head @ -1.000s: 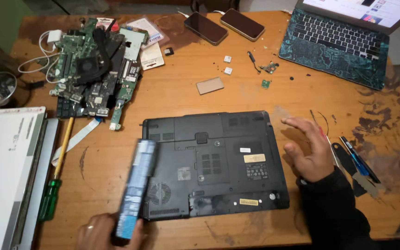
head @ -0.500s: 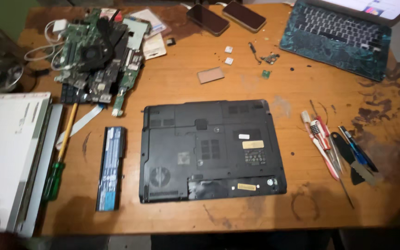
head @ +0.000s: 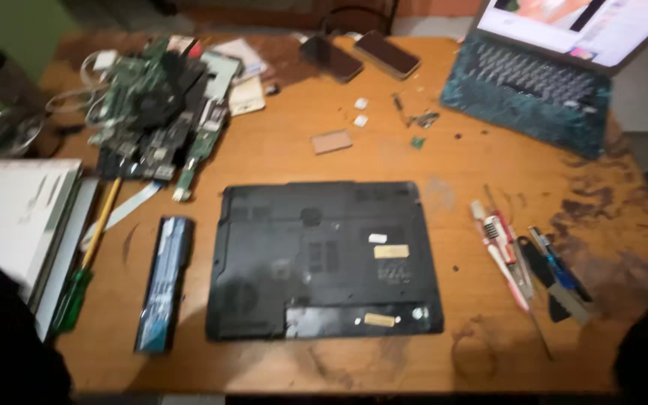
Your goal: The person opens a closed laptop, briefly types on the keyboard, then closes it. They flip the laptop over, remove the battery, and use a screwdriver to remove the hard drive cover and the hard drive itself. Finally, they use a toothbrush to clean the hard drive.
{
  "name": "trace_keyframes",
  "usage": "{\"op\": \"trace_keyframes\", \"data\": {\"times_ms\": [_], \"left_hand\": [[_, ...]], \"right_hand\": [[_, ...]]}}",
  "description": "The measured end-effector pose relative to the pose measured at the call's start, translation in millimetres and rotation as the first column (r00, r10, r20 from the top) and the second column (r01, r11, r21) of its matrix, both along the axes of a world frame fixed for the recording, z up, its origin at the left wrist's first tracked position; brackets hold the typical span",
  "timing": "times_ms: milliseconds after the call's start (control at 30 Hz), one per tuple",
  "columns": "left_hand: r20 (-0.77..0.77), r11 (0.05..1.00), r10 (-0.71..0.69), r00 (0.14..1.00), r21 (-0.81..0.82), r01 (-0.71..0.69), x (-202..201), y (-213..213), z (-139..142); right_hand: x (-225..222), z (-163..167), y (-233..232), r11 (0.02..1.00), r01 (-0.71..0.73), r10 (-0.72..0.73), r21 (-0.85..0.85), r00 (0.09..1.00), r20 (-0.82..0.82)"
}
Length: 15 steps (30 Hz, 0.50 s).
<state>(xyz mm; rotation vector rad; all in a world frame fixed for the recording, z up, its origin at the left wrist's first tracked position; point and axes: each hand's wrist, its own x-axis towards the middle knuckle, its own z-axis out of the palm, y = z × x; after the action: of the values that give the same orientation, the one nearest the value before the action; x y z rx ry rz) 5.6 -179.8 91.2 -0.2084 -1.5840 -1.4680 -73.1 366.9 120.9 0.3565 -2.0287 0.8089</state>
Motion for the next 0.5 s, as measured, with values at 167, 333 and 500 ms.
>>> {"op": "trace_keyframes", "data": {"times_ms": [167, 333, 500], "left_hand": [[-0.019, 0.941, -0.323, 0.946, 0.098, 0.323, -43, 17, 0], [0.186, 0.918, -0.391, 0.901, 0.012, 0.396, -48, 55, -7], [0.381, 0.97, -0.202, 0.902, -0.05, 0.238, -95, 90, -2]], "right_hand": [[8, -10, -4, 0.844, 0.182, -0.419, 0.505, 0.811, 0.408], [14, -101, -2, 0.801, 0.151, -0.494, 0.58, 0.714, 0.496], [28, -146, 9, 0.842, 0.215, -0.509, 0.496, 0.623, 0.594]]}}
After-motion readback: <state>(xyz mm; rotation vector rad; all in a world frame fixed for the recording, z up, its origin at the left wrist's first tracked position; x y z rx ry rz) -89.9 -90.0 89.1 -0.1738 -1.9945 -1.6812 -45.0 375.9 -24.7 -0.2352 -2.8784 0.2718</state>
